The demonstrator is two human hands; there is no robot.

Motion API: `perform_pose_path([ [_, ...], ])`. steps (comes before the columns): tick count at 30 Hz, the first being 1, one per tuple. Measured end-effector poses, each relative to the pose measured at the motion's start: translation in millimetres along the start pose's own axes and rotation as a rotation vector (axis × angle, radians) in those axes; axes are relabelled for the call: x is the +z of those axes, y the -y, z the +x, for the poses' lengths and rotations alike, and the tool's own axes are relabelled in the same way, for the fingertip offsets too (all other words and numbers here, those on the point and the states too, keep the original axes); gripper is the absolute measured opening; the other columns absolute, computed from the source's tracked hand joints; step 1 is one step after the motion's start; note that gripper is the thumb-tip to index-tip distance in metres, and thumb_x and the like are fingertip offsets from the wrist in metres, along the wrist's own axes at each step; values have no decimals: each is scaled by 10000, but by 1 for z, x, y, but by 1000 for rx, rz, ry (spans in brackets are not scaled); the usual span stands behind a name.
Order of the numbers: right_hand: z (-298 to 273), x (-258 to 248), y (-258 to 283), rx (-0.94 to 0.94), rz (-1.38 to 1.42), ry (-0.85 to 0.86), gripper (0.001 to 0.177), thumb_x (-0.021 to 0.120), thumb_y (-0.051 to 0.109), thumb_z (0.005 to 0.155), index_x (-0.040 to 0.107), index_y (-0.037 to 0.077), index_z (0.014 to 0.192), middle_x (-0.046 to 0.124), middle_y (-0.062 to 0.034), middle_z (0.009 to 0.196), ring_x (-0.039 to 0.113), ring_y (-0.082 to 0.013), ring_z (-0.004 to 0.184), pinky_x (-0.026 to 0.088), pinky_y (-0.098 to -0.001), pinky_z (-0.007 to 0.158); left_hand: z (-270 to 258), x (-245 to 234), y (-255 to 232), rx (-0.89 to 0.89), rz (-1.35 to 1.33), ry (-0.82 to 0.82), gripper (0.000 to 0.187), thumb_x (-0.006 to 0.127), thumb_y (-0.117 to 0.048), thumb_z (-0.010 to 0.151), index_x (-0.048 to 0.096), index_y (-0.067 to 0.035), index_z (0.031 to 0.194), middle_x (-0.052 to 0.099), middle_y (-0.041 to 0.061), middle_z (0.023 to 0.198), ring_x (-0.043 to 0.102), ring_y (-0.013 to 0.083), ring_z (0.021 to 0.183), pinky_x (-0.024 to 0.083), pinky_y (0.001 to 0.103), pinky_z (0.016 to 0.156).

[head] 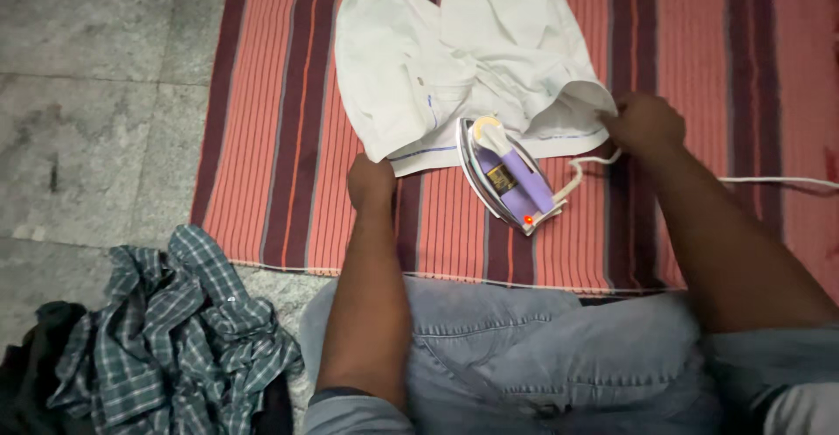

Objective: The person irons a floral-patterned cloth and a white shirt on a striped mat on the floor. They use a purple electric iron to smooth the fabric, adjusting the items and the iron's position as needed.

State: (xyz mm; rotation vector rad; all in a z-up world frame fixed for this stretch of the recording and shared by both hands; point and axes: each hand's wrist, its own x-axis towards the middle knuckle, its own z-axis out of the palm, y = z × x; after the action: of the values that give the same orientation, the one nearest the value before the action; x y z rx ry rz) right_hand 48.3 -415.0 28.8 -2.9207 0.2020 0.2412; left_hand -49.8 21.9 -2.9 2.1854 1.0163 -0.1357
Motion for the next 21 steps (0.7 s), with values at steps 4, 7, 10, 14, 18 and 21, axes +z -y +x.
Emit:
perform_pose_path([
  [4, 17, 13, -12, 142, -93, 37, 366, 639, 386, 1002, 790, 68, 1099, 774, -206, 1027, 745, -391, 933, 560, -508, 771, 3, 5, 5, 107, 66, -33, 424, 469, -327, 957, 706, -10, 1109, 706, 281, 1126, 665, 473, 1052, 520, 559, 885],
  [7, 30, 14, -33, 243, -58, 25, 316, 649, 327, 957, 782, 59, 1059, 754, -217, 1008, 727, -395, 907, 555, -508, 737, -6, 3, -8, 167, 14, 60, 485, 399, -373, 1015, 702, -1, 1083, 727, 261, 1082, 690, 444, 1027, 527, 542, 869],
  [10, 37, 24, -68, 235, 51, -103, 263, 657, 228, 933, 783, 35, 1061, 736, -243, 1017, 706, -414, 908, 546, -515, 737, -24, 0, -27, -63, -254, 288, 476, 393, -390, 1019, 623, 14, 1120, 726, 289, 1013, 740, 499, 924, 592, 548, 810],
  [14, 31, 15, -109, 316, 281, -74, 278, 656, 195, 934, 744, 0, 1112, 727, -257, 1021, 707, -405, 907, 541, -515, 755, -29, 11, -24, 222, -119, 242, 470, 442, -388, 1019, 686, 10, 1078, 737, 278, 995, 721, 477, 891, 571, 537, 775],
  [18, 15, -19, -102, 320, 59, 104, 357, 683, 254, 928, 696, -17, 1160, 726, -248, 1008, 706, -399, 886, 536, -517, 741, -18, 30, -10, 397, -7, -18, 371, 553, -330, 921, 706, -29, 1073, 727, 261, 1024, 679, 464, 934, 535, 545, 795],
  [21, 8, -49, -71, 203, -129, 87, 429, 703, 298, 923, 661, -30, 1196, 725, -242, 998, 704, -394, 870, 532, -518, 731, -19, 28, -14, 314, 29, -39, 372, 597, -371, 928, 684, -27, 1038, 738, 238, 994, 701, 442, 931, 542, 542, 818],
])
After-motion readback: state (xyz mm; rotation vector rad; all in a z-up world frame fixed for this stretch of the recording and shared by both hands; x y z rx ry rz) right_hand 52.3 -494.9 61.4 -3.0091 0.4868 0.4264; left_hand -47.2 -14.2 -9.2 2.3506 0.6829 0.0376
